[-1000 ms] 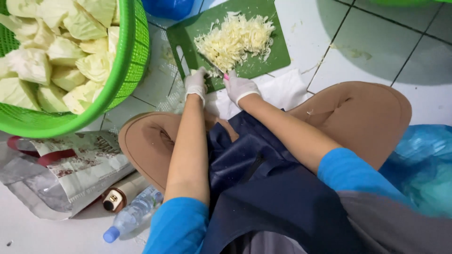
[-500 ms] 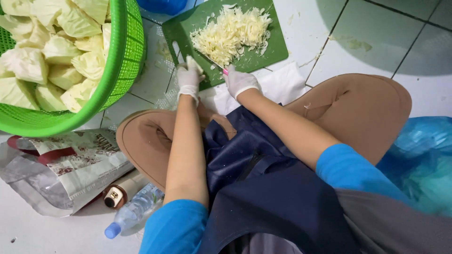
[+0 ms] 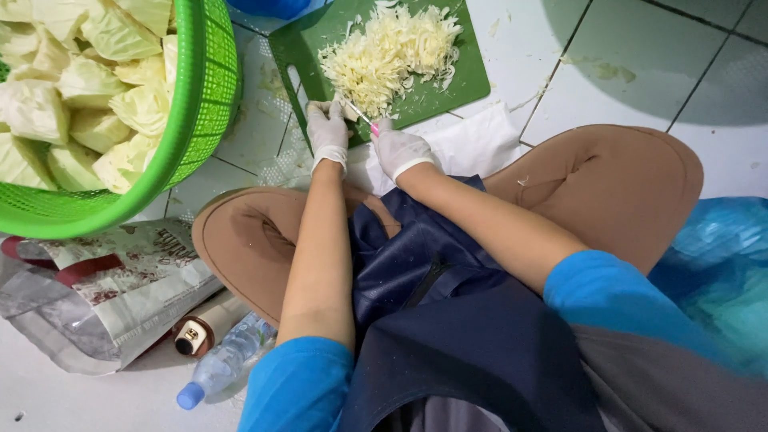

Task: Shredding cabbage chunks into thin strips using a knife on a cutting board while sitting on the floor.

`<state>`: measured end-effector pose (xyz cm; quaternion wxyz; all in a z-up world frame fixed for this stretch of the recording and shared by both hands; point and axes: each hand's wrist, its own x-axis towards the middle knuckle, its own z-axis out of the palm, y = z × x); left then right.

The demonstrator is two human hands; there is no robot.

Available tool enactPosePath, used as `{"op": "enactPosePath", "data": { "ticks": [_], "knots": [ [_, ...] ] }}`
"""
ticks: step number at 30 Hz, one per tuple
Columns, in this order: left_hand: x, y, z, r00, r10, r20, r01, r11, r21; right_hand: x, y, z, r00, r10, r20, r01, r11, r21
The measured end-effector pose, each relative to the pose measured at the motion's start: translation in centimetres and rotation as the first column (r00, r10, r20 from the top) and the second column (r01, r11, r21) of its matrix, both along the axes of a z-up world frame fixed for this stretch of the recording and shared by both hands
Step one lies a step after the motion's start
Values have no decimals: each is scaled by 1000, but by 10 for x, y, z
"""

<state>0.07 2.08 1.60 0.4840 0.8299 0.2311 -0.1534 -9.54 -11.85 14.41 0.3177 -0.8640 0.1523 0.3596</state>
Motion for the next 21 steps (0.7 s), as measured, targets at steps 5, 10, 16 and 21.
{"op": "enactPosePath", "data": {
  "ticks": [5, 10, 16, 21],
  "knots": [
    [-8, -10, 41, 979, -197, 51, 186, 970, 158, 3, -3, 6, 999, 42, -16, -41, 998, 51],
    [-8, -9, 37, 951, -303, 56, 283, 931, 231, 13, 4, 5, 973, -104, -205, 120, 991, 64],
    [-4, -14, 32, 949, -315, -14, 299, 886, 353, 16, -11, -1, 998, 14, -69, -12, 1000, 24],
    [10, -1, 17, 984, -177, 9, 167, 940, 298, 13, -15, 2, 997, 73, 34, -73, 997, 11]
  ]
}}
